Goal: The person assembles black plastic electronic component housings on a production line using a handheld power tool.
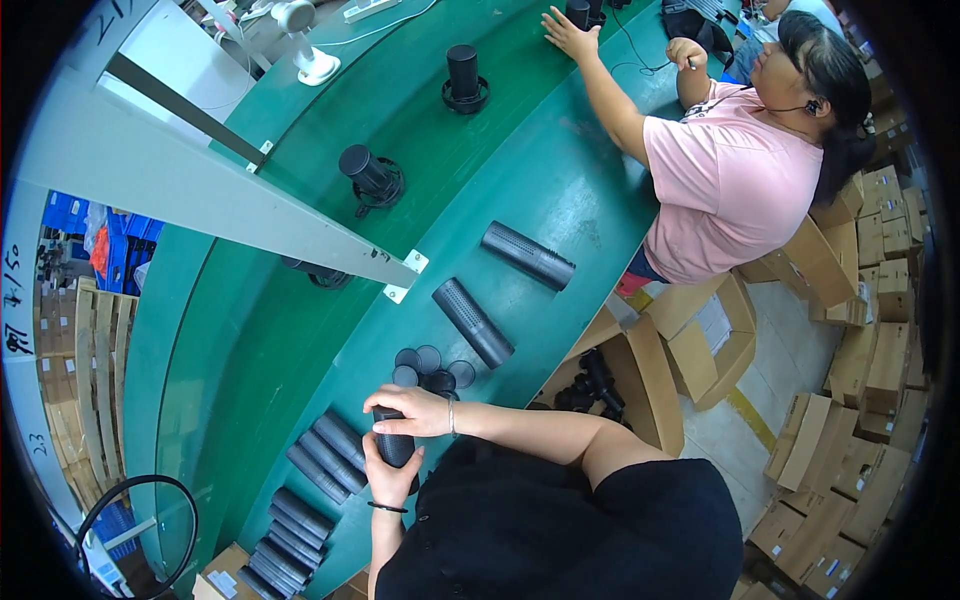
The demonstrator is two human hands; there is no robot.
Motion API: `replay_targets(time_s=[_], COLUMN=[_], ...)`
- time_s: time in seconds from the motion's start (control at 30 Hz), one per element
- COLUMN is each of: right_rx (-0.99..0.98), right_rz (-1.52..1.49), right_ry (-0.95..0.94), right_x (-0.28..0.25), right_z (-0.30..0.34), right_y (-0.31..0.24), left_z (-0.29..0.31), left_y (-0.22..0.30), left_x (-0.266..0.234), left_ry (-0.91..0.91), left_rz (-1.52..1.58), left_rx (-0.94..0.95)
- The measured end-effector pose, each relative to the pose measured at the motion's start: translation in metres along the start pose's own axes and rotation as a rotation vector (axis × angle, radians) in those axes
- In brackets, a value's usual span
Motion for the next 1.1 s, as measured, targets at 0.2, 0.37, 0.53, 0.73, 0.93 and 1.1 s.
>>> replay_targets(time_s=[0.2,0.37,0.53,0.73,0.93,1.1], right_rx=[-0.041,-0.054,-0.024,-0.003,0.025,0.160], right_rz=[-0.007,-0.051,-0.010,0.027,0.041,0.045], right_ry=[0.124,0.191,0.242,0.244,0.225,0.248], right_x=[-0.002,-0.007,-0.012,-0.013,-0.015,-0.009], right_z=[0.001,0.002,0.003,0.003,0.004,0.012], right_y=[-0.003,-0.006,-0.004,-0.007,0.003,0.020], left_z=[-0.006,-0.005,0.004,0.004,0.007,0.012], left_y=[0.012,0.012,0.009,0.007,0.009,-0.001], left_x=[-0.006,-0.008,-0.005,-0.005,0.000,0.010], left_ry=[-0.013,0.040,-0.014,-0.022,-0.036,-0.053], left_rz=[0.009,-0.052,-0.149,-0.102,-0.065,-0.189], left_rx=[-0.062,0.110,0.004,-0.052,-0.071,-0.113])
Point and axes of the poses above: each hand's wrist, its own z-axis away from the middle knuckle, its own x-axis out of the palm, y = z × x, the point moved 4 cm from there along -z, towards the middle knuckle, and after that the axes turned 5 degrees about x, right-handed, at the moved point
